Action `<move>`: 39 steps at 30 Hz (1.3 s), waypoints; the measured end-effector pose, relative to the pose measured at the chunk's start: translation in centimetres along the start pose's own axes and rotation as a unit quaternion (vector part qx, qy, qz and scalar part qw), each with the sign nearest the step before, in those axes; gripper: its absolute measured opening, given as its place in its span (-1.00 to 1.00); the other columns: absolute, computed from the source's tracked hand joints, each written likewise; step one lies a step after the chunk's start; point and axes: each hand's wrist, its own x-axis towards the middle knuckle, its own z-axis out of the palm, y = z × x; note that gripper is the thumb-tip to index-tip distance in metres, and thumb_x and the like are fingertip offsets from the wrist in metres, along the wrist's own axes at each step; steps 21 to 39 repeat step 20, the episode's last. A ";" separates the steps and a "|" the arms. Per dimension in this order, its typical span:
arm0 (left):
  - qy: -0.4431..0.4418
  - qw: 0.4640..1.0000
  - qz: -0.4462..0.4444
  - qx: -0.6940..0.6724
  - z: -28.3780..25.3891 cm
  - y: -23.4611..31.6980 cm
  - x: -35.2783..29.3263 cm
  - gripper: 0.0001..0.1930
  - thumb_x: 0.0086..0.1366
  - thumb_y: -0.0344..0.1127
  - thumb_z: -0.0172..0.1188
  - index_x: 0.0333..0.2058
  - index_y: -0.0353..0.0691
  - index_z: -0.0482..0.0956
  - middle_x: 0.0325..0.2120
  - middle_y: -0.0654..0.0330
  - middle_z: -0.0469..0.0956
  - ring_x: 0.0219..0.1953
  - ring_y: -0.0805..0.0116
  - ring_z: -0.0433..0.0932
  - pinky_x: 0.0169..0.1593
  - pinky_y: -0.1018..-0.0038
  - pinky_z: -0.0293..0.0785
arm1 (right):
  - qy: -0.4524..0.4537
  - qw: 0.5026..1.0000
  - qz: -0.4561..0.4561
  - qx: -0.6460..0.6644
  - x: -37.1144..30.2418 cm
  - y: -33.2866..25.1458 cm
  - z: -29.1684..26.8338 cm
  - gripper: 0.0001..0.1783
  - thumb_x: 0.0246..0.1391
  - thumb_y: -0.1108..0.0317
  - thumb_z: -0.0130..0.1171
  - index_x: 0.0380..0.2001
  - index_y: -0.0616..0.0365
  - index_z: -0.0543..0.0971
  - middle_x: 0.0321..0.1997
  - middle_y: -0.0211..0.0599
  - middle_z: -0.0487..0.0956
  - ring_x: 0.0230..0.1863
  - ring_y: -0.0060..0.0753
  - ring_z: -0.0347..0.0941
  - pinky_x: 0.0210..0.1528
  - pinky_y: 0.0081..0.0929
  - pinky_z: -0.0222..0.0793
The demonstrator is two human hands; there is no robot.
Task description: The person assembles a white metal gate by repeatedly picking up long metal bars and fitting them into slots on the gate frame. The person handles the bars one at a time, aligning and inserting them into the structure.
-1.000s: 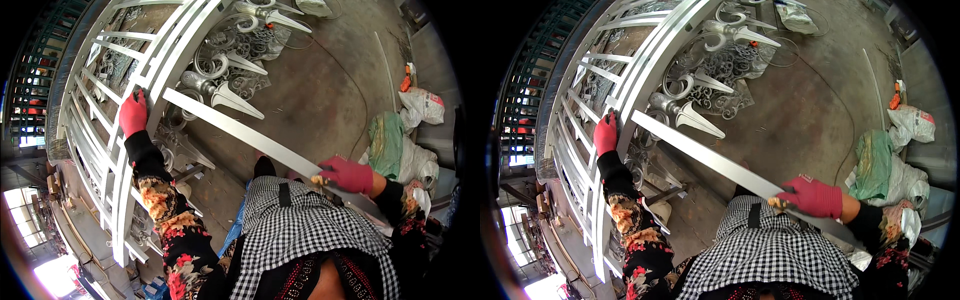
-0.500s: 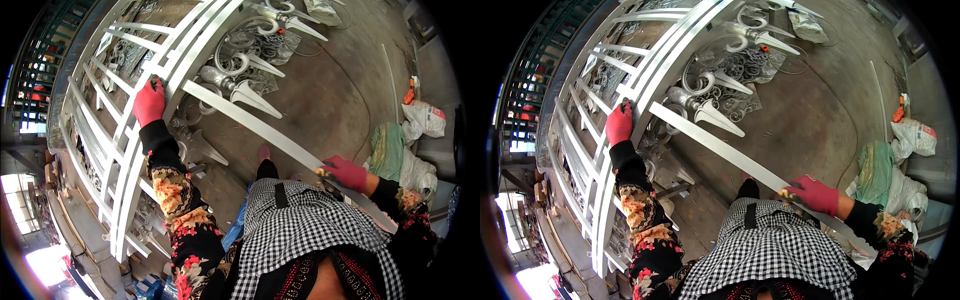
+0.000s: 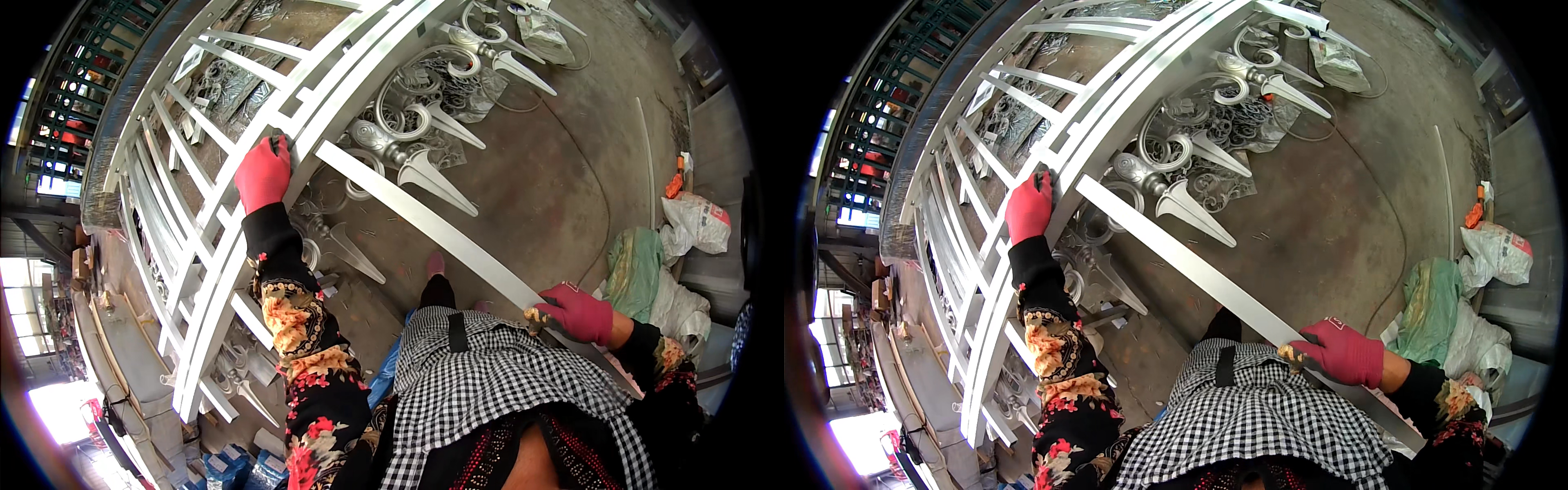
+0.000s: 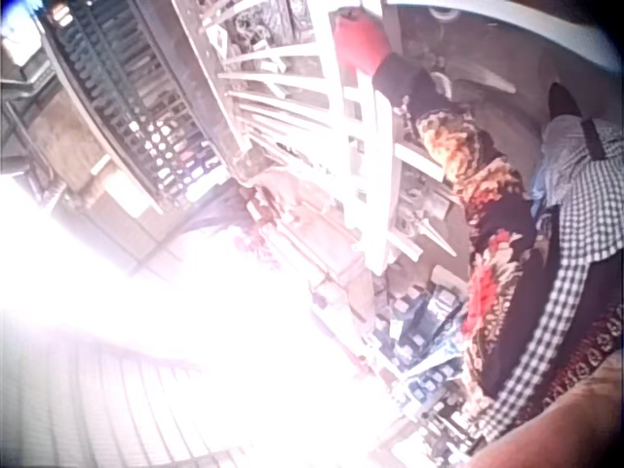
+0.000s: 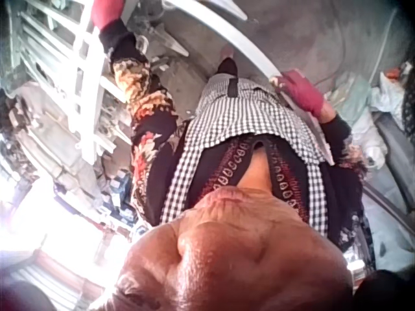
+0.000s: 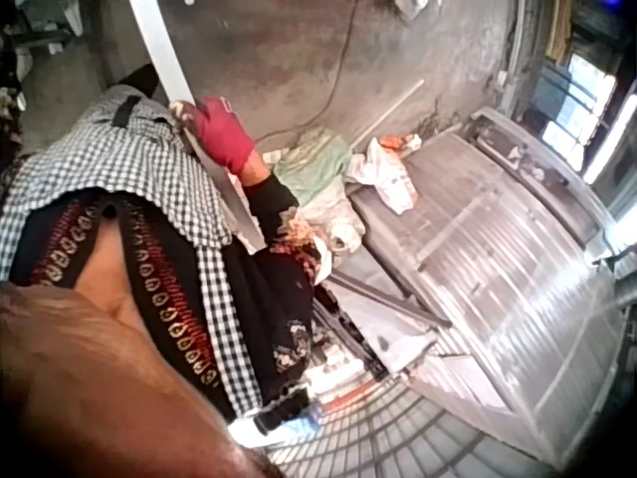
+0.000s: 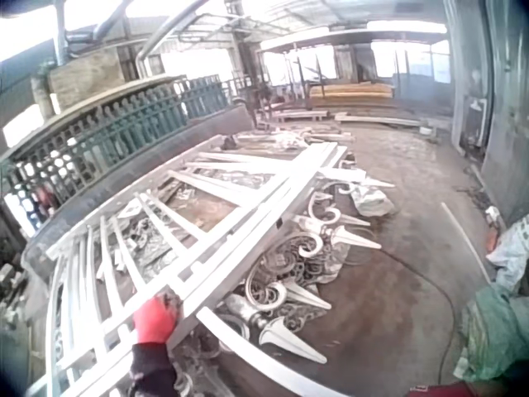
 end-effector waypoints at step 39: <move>0.020 1.000 0.000 0.006 0.0 -0.1 0.0 -0.59 0.25 0.04 -0.08 -0.24 -0.16 0.54 -0.39 -0.10 0.55 -0.26 -0.04 0.52 -0.17 0.17 0.41 | -0.030 0.996 -0.089 -0.004 1.4 2.2 0.9 -0.63 0.02 0.17 0.11 -0.11 0.08 0.50 -0.22 -0.07 0.51 -0.18 -0.04 0.40 -0.11 -0.27 0.29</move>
